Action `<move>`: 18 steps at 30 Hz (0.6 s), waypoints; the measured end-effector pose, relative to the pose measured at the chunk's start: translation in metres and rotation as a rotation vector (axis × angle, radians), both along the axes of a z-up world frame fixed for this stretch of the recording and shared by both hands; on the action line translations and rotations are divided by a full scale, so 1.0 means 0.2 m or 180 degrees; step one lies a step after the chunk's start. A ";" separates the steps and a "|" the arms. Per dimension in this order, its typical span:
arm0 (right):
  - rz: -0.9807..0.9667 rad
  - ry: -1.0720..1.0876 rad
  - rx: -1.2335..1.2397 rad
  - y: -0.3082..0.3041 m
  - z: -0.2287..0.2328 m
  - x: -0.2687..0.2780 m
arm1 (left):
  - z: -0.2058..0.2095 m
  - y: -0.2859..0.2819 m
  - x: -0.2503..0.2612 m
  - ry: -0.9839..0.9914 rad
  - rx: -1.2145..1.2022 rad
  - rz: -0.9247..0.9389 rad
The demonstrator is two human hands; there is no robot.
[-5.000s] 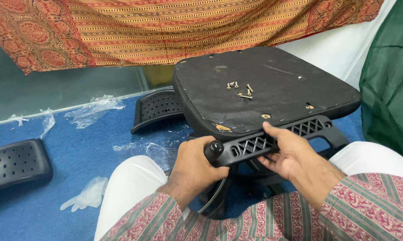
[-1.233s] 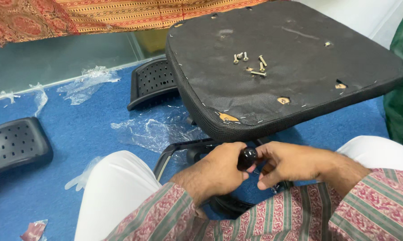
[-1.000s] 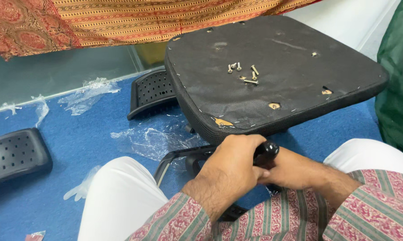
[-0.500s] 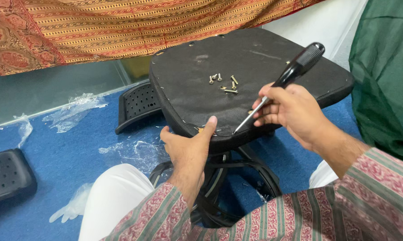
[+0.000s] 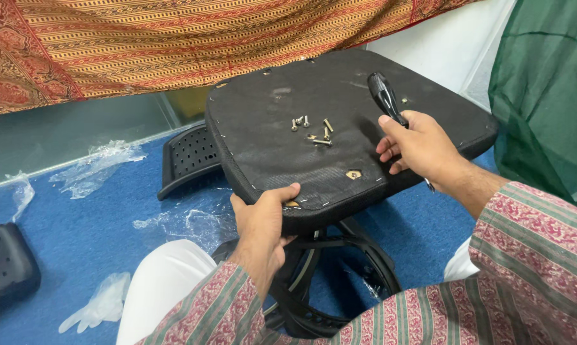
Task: The person uses a screwdriver to tighten screws on the underside of an office chair seat, securing a black plastic frame to the seat. The person then flips the chair upright and continues to tighten additional screws on the seat base.
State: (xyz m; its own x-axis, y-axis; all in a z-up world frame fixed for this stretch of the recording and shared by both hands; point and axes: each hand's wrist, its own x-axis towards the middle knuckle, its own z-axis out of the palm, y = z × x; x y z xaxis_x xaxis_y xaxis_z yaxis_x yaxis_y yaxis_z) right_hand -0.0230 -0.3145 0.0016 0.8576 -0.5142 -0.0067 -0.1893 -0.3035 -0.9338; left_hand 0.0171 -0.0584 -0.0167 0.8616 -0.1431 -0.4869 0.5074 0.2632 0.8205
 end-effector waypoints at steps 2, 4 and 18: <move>0.0101 0.0044 0.0046 0.02 0.01 0.00 | 0.00 0.03 0.00 -0.0016 0.0038 0.0014; 0.0138 0.0148 0.0177 0.04 0.02 0.01 | -0.01 0.08 0.00 -0.0056 0.0091 -0.0063; 0.0179 0.0003 0.1355 0.11 0.00 -0.05 | -0.02 0.43 0.22 0.0190 0.0372 -0.0948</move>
